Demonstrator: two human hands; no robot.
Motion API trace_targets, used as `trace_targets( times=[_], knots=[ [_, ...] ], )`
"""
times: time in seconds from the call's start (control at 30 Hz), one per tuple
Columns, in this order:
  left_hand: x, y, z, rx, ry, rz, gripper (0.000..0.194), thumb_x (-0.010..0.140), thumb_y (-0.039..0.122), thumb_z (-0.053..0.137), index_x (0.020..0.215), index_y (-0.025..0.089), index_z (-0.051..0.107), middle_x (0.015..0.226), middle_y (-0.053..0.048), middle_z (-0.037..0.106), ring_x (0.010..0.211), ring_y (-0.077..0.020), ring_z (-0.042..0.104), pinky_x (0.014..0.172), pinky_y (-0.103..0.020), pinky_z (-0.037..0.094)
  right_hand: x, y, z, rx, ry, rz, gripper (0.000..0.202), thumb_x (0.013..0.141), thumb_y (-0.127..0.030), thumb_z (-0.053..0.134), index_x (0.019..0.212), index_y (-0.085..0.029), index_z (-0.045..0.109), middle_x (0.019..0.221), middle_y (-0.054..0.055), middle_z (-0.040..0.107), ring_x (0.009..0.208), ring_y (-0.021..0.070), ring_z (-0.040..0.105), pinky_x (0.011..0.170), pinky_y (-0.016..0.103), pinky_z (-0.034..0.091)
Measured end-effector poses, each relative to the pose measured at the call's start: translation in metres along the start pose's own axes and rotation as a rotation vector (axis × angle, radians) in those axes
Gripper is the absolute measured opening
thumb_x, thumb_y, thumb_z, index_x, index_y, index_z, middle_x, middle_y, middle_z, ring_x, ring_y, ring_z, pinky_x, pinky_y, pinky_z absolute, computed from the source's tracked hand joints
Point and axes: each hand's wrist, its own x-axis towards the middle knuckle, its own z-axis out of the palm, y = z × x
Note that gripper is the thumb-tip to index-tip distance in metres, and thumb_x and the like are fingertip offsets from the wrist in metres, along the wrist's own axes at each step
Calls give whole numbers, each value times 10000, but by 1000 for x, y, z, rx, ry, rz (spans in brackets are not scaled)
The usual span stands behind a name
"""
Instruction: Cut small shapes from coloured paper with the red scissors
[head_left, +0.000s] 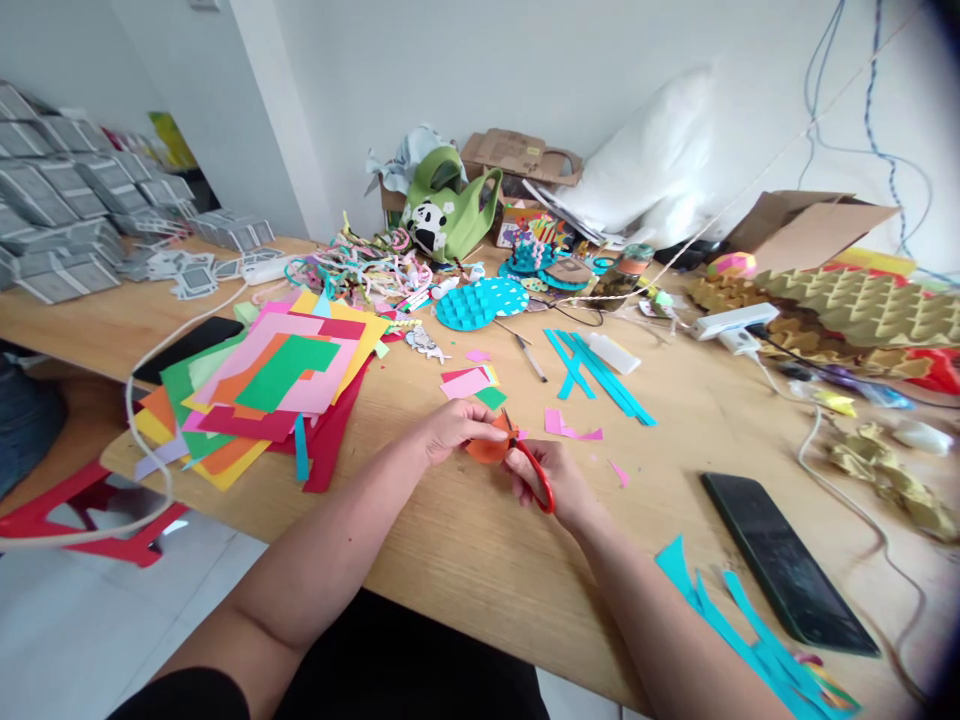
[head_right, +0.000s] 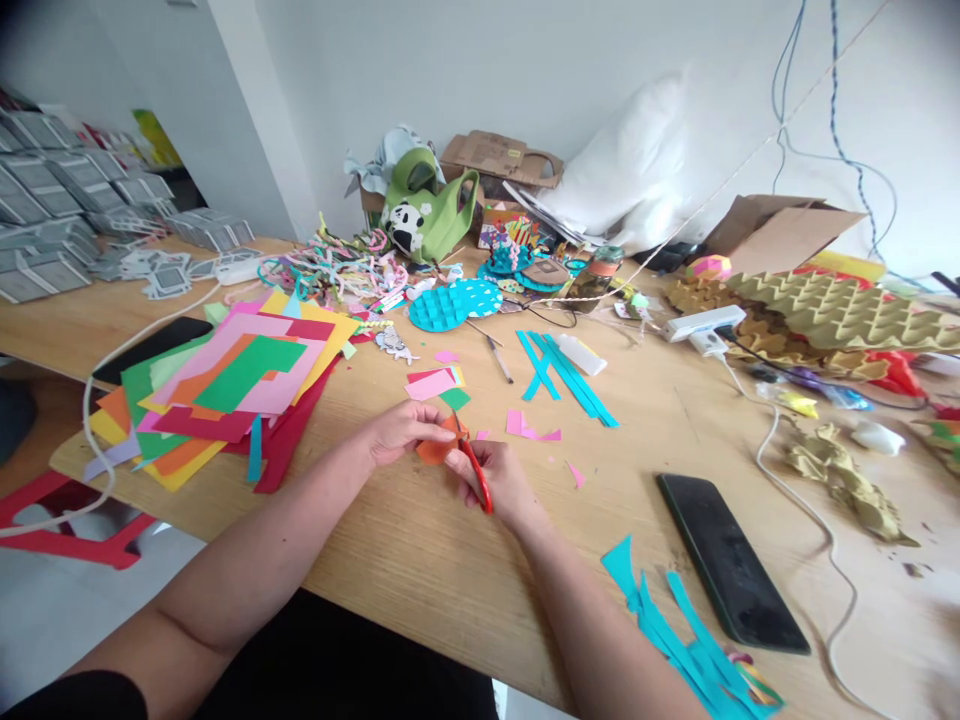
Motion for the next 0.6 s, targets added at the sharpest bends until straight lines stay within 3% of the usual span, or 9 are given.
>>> trace_targets(
  times=[0.33, 0.6],
  knots=[
    [2, 0, -8, -41, 16, -56, 333, 532, 266, 789, 781, 118, 625, 623, -27, 626, 506, -106, 560, 499, -229, 424, 1, 2, -1, 33, 46, 0, 490, 686, -636, 639, 637, -161, 529, 445, 0, 565, 343, 101, 483, 354, 196, 311],
    [5, 1, -8, -153, 138, -17, 285, 548, 179, 774, 767, 124, 600, 614, -1, 616, 454, -92, 548, 458, -219, 424, 3, 4, 0, 53, 62, 11, 492, 686, -640, 630, 639, -159, 539, 433, 0, 563, 334, 101, 479, 349, 195, 306]
  ],
)
